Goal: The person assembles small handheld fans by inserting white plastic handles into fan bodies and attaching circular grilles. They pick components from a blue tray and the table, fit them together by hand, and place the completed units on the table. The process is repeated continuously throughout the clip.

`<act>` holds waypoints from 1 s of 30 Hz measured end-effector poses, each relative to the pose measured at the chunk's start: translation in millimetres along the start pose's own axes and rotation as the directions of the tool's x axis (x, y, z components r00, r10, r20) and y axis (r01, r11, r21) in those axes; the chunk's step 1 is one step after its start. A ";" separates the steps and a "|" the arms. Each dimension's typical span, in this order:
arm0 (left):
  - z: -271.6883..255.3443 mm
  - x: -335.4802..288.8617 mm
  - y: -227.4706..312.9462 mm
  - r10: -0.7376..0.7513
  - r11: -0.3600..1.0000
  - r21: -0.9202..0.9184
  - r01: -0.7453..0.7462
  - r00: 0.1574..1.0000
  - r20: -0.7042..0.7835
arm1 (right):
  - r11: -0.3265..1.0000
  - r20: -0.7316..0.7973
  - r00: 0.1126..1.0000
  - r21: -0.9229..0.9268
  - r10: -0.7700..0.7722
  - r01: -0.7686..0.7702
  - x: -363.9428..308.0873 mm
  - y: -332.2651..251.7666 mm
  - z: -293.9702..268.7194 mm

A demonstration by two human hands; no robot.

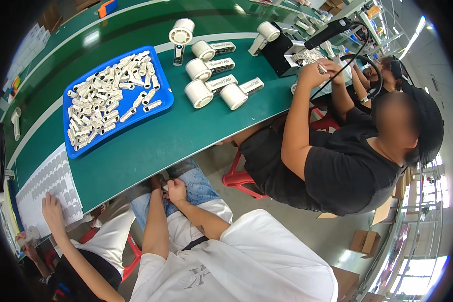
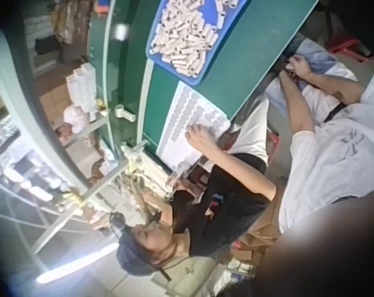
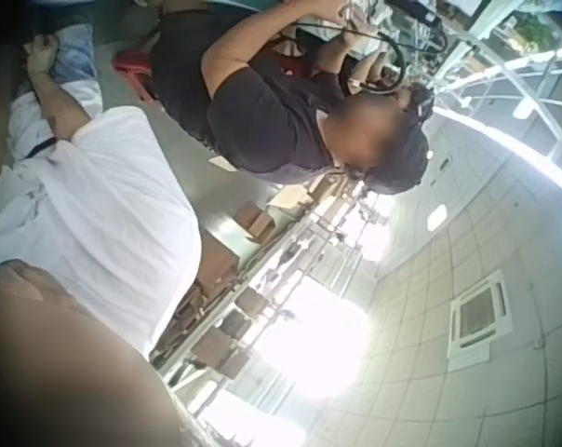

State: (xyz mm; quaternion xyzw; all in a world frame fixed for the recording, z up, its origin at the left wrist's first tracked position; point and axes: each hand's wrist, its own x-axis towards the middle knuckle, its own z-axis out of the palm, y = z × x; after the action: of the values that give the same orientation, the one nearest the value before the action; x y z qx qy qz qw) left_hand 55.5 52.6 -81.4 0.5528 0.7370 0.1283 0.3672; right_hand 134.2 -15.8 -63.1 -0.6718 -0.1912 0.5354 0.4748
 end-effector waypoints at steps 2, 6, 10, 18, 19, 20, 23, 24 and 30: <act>-7.1 -1.5 -7.9 -0.023 1.000 -0.019 0.022 0.999 -0.045 | 0.998 0.027 0.997 -0.017 -0.066 0.067 -4.3 0.3 6.8; -3.4 -7.7 -11.6 -0.032 0.998 -0.061 0.027 0.995 -0.093 | 0.999 0.153 0.988 0.034 0.026 -0.031 -8.2 -10.5 2.9; -1.2 -22.9 -12.7 -0.039 0.985 -0.174 0.016 0.990 -0.134 | 0.963 0.271 0.927 -0.153 0.258 -0.224 -16.3 -28.0 -27.2; -127.4 -162.5 11.3 0.181 0.552 -0.733 -0.398 0.915 -0.361 | 0.570 0.899 0.433 -0.318 -0.074 0.758 -72.3 -171.7 -59.9; -150.3 -178.9 25.8 0.192 0.553 -0.740 -0.383 0.923 -0.334 | 0.497 0.931 0.361 -0.285 -0.061 0.820 -80.0 -194.8 -54.1; -174.5 -195.2 42.8 0.143 0.557 -0.773 -0.304 0.952 -0.271 | 0.418 0.958 0.283 -0.239 -0.044 0.876 -85.8 -212.6 -48.8; -219.6 -215.7 70.5 0.148 0.599 -0.755 -0.267 0.964 -0.223 | 0.305 0.982 0.103 -0.052 -0.155 0.951 -92.5 -245.6 -35.6; -230.4 -205.2 67.4 0.247 0.630 -0.669 -0.394 0.919 -0.308 | 0.339 0.973 0.066 0.013 -0.220 0.941 -91.6 -256.3 -28.3; -255.8 -143.2 82.8 0.641 0.483 -0.318 -0.816 0.577 -0.506 | 0.787 0.955 0.292 -0.149 -0.041 0.599 -44.4 -288.1 -2.6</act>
State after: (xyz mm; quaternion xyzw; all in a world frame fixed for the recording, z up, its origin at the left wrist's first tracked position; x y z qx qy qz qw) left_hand -42.4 7.4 203.4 0.6650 0.4098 0.5550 0.2859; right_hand 193.3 86.3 203.5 -0.2938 -0.6851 0.6358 0.2001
